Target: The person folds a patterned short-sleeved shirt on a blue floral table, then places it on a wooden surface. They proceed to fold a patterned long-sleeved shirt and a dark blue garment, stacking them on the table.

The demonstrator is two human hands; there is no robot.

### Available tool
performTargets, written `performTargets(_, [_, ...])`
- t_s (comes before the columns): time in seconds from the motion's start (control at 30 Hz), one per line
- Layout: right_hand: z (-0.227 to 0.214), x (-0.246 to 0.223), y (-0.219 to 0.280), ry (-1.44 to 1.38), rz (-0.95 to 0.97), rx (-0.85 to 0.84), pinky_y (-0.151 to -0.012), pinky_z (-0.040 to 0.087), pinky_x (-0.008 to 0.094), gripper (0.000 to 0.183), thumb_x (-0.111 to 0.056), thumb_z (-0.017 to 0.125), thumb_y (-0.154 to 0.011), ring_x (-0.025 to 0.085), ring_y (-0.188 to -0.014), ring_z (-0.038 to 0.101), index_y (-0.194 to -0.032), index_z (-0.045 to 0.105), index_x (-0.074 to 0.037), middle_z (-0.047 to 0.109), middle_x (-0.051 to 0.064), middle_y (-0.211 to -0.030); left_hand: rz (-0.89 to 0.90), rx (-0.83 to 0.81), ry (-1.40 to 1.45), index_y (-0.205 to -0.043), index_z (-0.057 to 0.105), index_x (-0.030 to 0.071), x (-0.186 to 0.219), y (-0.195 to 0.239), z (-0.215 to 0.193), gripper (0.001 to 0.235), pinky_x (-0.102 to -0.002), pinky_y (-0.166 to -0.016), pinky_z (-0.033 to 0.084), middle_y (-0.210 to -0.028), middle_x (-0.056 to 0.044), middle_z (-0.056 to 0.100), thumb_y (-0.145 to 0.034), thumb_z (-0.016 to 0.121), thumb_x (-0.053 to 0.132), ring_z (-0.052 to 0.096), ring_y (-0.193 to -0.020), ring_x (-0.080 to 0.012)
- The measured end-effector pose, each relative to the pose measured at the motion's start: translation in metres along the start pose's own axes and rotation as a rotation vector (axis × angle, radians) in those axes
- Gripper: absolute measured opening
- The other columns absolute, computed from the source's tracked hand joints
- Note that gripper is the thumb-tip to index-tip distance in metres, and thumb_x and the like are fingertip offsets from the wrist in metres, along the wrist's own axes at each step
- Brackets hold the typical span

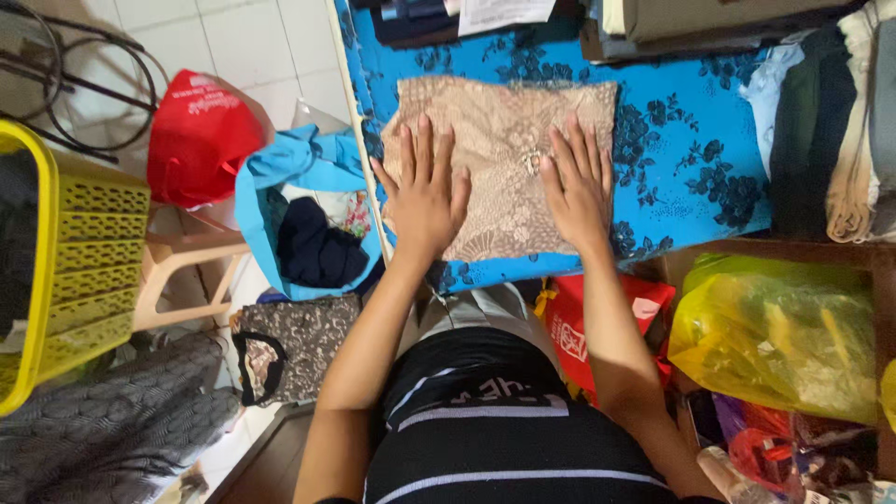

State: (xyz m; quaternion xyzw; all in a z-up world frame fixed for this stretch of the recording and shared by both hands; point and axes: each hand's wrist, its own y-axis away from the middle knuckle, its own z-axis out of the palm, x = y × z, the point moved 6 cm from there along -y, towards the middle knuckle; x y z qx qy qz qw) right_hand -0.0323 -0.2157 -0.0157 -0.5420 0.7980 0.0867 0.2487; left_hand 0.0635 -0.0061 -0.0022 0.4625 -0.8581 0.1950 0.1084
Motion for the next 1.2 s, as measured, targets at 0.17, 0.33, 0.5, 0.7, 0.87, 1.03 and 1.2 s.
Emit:
performTargets(0.17, [-0.015, 0.008, -0.006, -0.162, -0.022, 0.122, -0.133, 0.024, 0.042, 0.03, -0.026, 0.057, -0.113, 0.026, -0.16, 0.035, -0.141, 0.064, -0.02, 0.049, 0.002, -0.164, 0.042, -0.021, 0.086, -0.152, 0.045, 0.007, 0.002, -0.002, -0.002, 0.056, -0.074, -0.121, -0.002, -0.172, -0.014, 0.021, -0.102, 0.056, 0.028, 0.011, -0.161, -0.036])
performTargets(0.33, [-0.046, -0.017, -0.048, -0.157, -0.168, 0.212, -0.116, 0.035, 0.045, 0.035, -0.022, 0.068, -0.106, 0.034, -0.136, 0.049, -0.139, 0.066, -0.009, 0.059, 0.01, -0.148, 0.142, 0.005, 0.175, -0.148, 0.051, 0.003, 0.019, -0.033, -0.012, 0.052, -0.071, -0.123, -0.003, -0.167, -0.013, 0.033, -0.099, 0.059, 0.018, 0.018, -0.159, -0.0321])
performTargets(0.5, [-0.027, -0.016, -0.096, -0.061, -0.24, 0.014, -0.099, 0.036, 0.046, 0.03, -0.027, 0.077, -0.097, 0.032, -0.116, 0.057, -0.12, 0.071, -0.007, 0.066, 0.01, -0.119, 0.143, 0.036, 0.254, -0.139, 0.064, 0.008, 0.027, -0.062, -0.007, 0.038, -0.068, -0.125, 0.0, -0.155, -0.009, 0.05, -0.108, 0.057, 0.029, 0.037, -0.153, -0.029])
performTargets(0.7, [0.001, -0.001, -0.112, -0.077, -0.237, 0.069, -0.097, 0.036, 0.043, 0.018, -0.022, 0.075, -0.1, 0.026, -0.111, 0.058, -0.113, 0.069, -0.01, 0.063, 0.006, -0.111, 0.084, -0.036, 0.252, -0.118, 0.076, 0.013, 0.015, -0.052, 0.008, 0.025, -0.066, -0.126, 0.003, -0.15, -0.007, 0.056, -0.102, 0.062, 0.025, 0.045, -0.148, -0.0301])
performTargets(0.87, [-0.009, -0.019, -0.111, -0.002, -0.262, 0.194, -0.094, 0.034, 0.044, 0.025, -0.023, 0.076, -0.1, 0.03, -0.109, 0.055, -0.117, 0.067, -0.007, 0.061, 0.009, -0.113, 0.052, 0.026, 0.247, -0.137, 0.061, 0.006, 0.014, -0.054, 0.009, 0.039, -0.065, -0.126, 0.005, -0.159, -0.02, 0.044, -0.102, 0.062, 0.023, 0.036, -0.153, -0.0357])
performTargets(1.03, [-0.034, -0.026, -0.091, -0.024, -0.211, 0.231, -0.106, 0.035, 0.043, 0.018, -0.022, 0.074, -0.105, 0.026, -0.11, 0.058, -0.117, 0.071, -0.009, 0.065, 0.006, -0.114, 0.099, -0.052, 0.098, -0.146, 0.051, 0.004, 0.024, -0.057, 0.0, 0.051, -0.064, -0.123, 0.003, -0.16, -0.019, 0.043, -0.101, 0.059, 0.026, 0.033, -0.154, -0.0357])
performTargets(1.2, [-0.019, -0.03, -0.08, -0.119, -0.239, -0.011, -0.11, 0.033, 0.043, 0.025, -0.024, 0.064, -0.106, 0.023, -0.127, 0.058, -0.128, 0.071, -0.016, 0.066, 0.001, -0.133, 0.093, -0.192, 0.081, -0.151, 0.049, 0.01, 0.029, -0.063, 0.01, 0.05, -0.062, -0.13, 0.004, -0.16, -0.01, 0.045, -0.109, 0.053, 0.037, 0.035, -0.156, -0.0271])
